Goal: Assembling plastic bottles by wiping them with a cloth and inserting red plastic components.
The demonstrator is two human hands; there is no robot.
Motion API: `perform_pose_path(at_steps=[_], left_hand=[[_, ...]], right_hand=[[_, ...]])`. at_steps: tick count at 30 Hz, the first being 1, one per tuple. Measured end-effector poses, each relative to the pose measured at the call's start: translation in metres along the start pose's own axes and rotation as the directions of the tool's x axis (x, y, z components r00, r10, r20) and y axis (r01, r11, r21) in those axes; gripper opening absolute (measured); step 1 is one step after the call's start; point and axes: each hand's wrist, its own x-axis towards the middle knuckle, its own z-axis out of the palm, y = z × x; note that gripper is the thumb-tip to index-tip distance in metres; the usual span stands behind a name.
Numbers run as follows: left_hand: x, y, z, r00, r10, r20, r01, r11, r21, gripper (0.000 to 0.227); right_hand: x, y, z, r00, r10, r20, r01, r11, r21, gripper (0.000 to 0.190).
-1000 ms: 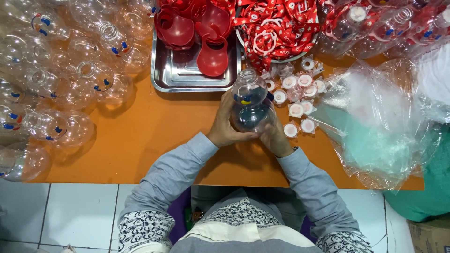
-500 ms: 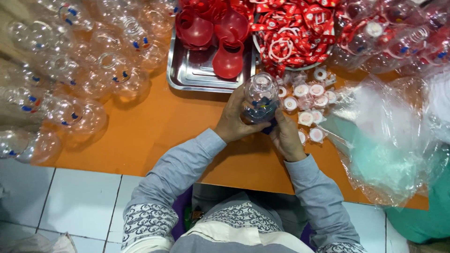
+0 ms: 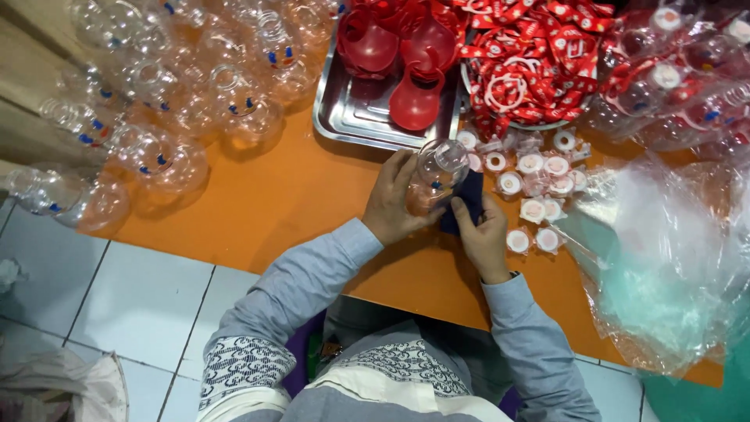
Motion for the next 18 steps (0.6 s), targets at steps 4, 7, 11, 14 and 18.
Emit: perform_pose_path(at_steps=[4, 7, 11, 14, 18], left_hand=[[-0.021, -0.005, -0.028, 0.999, -0.041, -0.011, 0.043, 0.991, 0.130, 0.096], [-0.036, -0.011, -0.044, 0.993, -0.084, -0.081, 0.095, 0.984, 0.148, 0.096], [-0.042, -0.014, -0.060, 0.974, -0.126, -0.187, 0.158, 0.973, 0.169, 0.096], [-0.043, -0.013, -0.068, 0.967, -0.139, -0.215, 0.170, 0.977, 0.133, 0.098], [-0.046, -0.012, -0.062, 0.974, -0.059, -0.220, 0.088, 0.988, 0.125, 0.101]], right_hand=[[-0.002, 0.010, 0.026, 0.995, 0.041, 0.096, -0.038, 0.999, -0.025, 0.016], [-0.005, 0.008, 0.047, 0.984, 0.037, 0.176, -0.032, 0.999, -0.032, 0.015], [-0.009, -0.003, 0.073, 0.974, 0.033, 0.225, -0.049, 0.997, 0.064, 0.014], [-0.012, -0.010, 0.079, 0.972, 0.023, 0.232, -0.038, 0.997, 0.060, 0.013], [-0.014, -0.002, 0.067, 0.969, 0.002, 0.249, -0.013, 0.999, 0.042, 0.011]])
